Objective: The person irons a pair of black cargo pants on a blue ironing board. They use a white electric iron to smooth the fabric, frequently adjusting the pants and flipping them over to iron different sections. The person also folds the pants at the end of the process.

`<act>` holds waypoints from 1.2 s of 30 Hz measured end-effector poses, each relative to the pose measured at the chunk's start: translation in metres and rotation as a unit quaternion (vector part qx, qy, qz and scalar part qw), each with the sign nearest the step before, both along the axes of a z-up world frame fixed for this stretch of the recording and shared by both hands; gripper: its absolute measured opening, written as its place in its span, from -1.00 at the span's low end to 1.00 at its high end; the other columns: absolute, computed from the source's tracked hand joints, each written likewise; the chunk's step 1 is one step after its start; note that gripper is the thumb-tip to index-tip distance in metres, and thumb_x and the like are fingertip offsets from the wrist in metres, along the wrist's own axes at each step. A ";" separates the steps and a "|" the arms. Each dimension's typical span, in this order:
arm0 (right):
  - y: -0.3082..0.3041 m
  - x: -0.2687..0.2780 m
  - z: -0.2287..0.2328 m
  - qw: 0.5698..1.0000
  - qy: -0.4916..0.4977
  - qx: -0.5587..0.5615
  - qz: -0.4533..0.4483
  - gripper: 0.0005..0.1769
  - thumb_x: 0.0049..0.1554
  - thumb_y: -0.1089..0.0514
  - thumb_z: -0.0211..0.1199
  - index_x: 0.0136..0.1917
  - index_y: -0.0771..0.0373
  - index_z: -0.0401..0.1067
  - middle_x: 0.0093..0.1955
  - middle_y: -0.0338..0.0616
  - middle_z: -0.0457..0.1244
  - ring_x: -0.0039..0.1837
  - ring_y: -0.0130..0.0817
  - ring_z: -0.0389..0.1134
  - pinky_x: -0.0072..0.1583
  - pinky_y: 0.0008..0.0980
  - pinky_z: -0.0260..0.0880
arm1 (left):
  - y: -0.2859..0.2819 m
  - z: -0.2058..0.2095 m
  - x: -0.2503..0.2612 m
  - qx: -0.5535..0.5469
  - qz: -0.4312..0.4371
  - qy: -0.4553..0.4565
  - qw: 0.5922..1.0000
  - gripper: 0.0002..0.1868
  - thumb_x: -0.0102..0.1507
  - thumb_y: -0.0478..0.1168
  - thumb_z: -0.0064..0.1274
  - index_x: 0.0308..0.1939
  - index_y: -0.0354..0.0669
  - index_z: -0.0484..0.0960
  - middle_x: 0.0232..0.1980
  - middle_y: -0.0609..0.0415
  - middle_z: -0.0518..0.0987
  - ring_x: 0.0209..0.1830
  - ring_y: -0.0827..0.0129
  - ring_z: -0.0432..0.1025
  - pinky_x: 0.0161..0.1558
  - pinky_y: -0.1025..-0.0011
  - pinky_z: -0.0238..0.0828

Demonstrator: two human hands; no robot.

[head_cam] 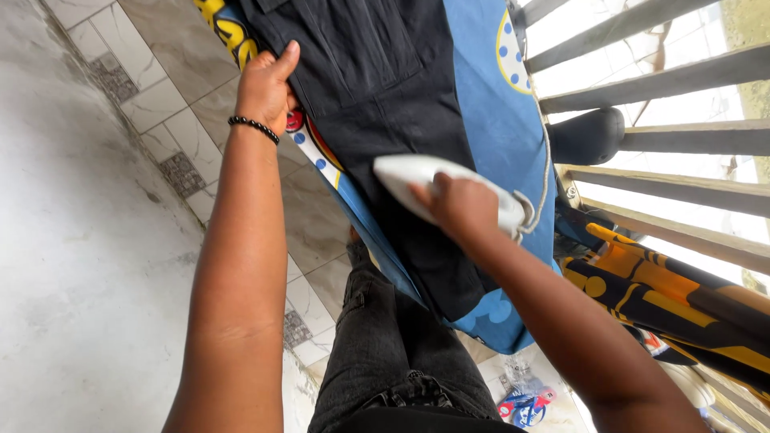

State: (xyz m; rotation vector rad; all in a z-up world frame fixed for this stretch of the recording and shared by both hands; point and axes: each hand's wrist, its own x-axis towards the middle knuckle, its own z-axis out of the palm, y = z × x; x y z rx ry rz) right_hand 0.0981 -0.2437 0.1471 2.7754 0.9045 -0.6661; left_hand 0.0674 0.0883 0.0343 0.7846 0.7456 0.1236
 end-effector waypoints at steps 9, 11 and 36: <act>-0.116 -0.078 0.029 0.939 0.213 -0.190 0.193 -0.41 0.17 -0.50 0.08 -0.04 0.01 0.55 -0.37 -0.13 0.39 -0.32 -0.26 0.43 -0.23 -0.22 0.40 | 0.002 -0.037 -0.001 0.073 0.010 0.027 0.997 -0.66 0.41 -0.02 0.21 -0.24 -0.17 0.50 -0.22 0.04 0.50 -0.36 0.29 0.35 -0.41 0.34 0.22; -0.161 -0.073 0.031 0.924 0.247 -0.198 0.216 -0.37 0.10 -0.54 0.10 -0.04 0.02 0.55 -0.40 -0.20 0.40 -0.36 -0.31 0.43 -0.15 -0.22 0.33 | -0.008 -0.034 -0.002 0.118 0.049 0.020 0.992 -0.52 0.49 0.02 0.23 -0.27 -0.22 0.37 -0.30 0.06 0.22 -0.43 0.28 0.10 -0.45 0.29 0.07; 0.024 0.016 0.012 0.992 0.071 0.090 -0.055 -0.46 0.28 -0.25 0.11 0.14 0.29 0.34 -0.22 0.10 0.38 -0.13 0.14 0.43 -0.10 0.07 0.39 | -0.477 -0.016 -0.252 0.034 -0.224 0.193 0.955 -0.46 0.34 0.17 0.05 -0.39 -0.27 0.62 -0.52 0.13 0.56 -0.50 0.39 0.46 -0.32 0.34 0.43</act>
